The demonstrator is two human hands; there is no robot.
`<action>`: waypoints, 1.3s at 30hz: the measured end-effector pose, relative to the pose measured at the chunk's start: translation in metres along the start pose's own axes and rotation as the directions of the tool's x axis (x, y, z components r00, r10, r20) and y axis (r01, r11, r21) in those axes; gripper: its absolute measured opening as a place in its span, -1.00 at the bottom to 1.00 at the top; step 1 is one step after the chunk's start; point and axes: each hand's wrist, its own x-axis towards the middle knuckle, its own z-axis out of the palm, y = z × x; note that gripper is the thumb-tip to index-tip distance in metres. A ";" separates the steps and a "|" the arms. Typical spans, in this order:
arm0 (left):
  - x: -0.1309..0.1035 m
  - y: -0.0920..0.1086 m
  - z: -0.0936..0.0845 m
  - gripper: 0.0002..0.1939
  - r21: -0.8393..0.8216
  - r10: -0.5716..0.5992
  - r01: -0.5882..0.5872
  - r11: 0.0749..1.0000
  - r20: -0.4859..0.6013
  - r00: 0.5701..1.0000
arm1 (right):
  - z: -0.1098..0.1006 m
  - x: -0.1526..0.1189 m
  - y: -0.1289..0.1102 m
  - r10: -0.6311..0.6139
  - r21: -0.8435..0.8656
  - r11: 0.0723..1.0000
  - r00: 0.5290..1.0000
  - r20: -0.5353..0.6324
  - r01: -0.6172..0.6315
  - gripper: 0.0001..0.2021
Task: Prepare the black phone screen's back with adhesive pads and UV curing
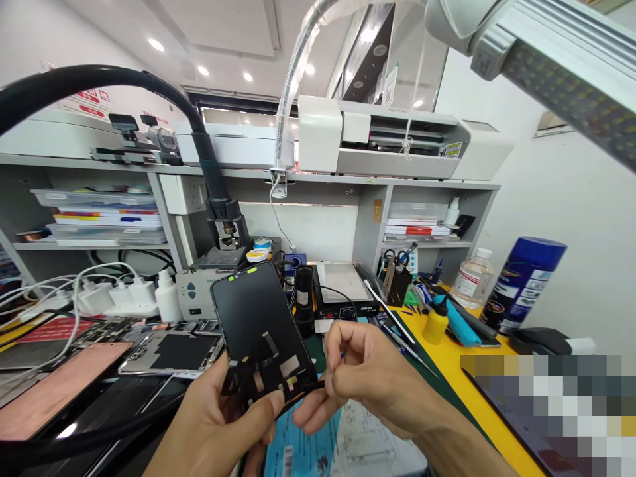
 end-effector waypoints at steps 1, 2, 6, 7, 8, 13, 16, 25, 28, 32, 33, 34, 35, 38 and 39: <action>0.000 -0.001 0.000 -0.71 0.002 0.004 -0.004 1.000 0.002 1.000 | 0.000 0.000 0.000 -0.002 0.000 1.000 1.000 0.000 0.002 -0.77; 0.001 -0.001 -0.001 -0.71 0.003 0.013 -0.013 1.000 0.006 1.000 | -0.001 -0.001 0.000 -0.003 0.000 1.000 1.000 0.001 0.003 -0.77; 0.005 -0.007 -0.006 -0.68 -0.009 0.035 -0.035 0.999 0.056 0.998 | -0.005 -0.002 0.001 -0.043 -0.028 0.999 0.998 0.040 0.044 -0.79; 0.006 -0.009 -0.008 -0.68 -0.019 0.036 -0.035 0.999 0.067 0.997 | -0.007 -0.002 0.002 -0.057 -0.052 0.997 0.997 0.049 0.060 -0.79; 0.008 -0.010 -0.010 -0.68 -0.031 0.038 -0.035 0.999 0.077 0.996 | -0.008 -0.002 0.002 -0.070 -0.083 0.994 0.996 0.058 0.075 -0.80; 0.011 -0.013 -0.015 -0.67 -0.037 0.037 -0.034 0.999 0.087 0.996 | -0.009 -0.004 0.002 -0.065 -0.226 0.971 0.996 0.067 0.078 -0.82; 0.012 -0.015 -0.014 -0.67 -0.030 0.041 -0.039 0.999 0.057 0.998 | -0.006 -0.006 0.003 -0.067 -0.263 0.961 0.996 0.055 0.079 -0.82; 0.009 -0.011 -0.003 -0.71 -0.035 0.098 -0.102 0.994 -0.100 0.990 | 0.020 -0.011 0.008 -0.278 -0.754 0.644 0.958 -0.075 0.129 -0.93; 0.009 -0.010 -0.003 -0.68 -0.036 0.103 -0.108 0.994 -0.126 0.987 | 0.024 -0.010 0.013 -0.391 -0.813 0.546 0.920 -0.035 0.201 -0.93; 0.013 -0.016 -0.007 -0.69 -0.009 0.111 -0.112 0.994 -0.094 0.989 | 0.024 -0.010 0.016 -0.481 -0.834 0.482 0.877 0.003 0.267 -0.90; 0.014 -0.018 -0.009 -0.70 -0.010 0.119 -0.120 0.993 -0.086 0.989 | 0.024 -0.011 0.016 -0.498 -0.837 0.474 0.867 0.002 0.274 -0.89; 0.015 -0.019 -0.010 -0.70 -0.015 0.128 -0.129 0.991 -0.082 0.988 | 0.023 -0.011 0.016 -0.510 -0.837 0.472 0.860 -0.002 0.278 -0.89; 0.016 -0.019 -0.011 -0.70 -0.022 0.135 -0.138 0.990 -0.085 0.987 | 0.023 -0.011 0.016 -0.518 -0.832 0.479 0.855 -0.010 0.280 -0.88; 0.016 -0.018 -0.013 -0.70 -0.057 0.141 -0.147 0.988 -0.101 0.985 | 0.022 -0.013 0.016 -0.519 -0.802 0.515 0.855 -0.011 0.302 -0.87; 0.016 -0.017 -0.014 -0.70 -0.071 0.136 -0.143 0.987 -0.100 0.986 | 0.022 -0.013 0.016 -0.522 -0.796 0.520 0.853 -0.009 0.311 -0.87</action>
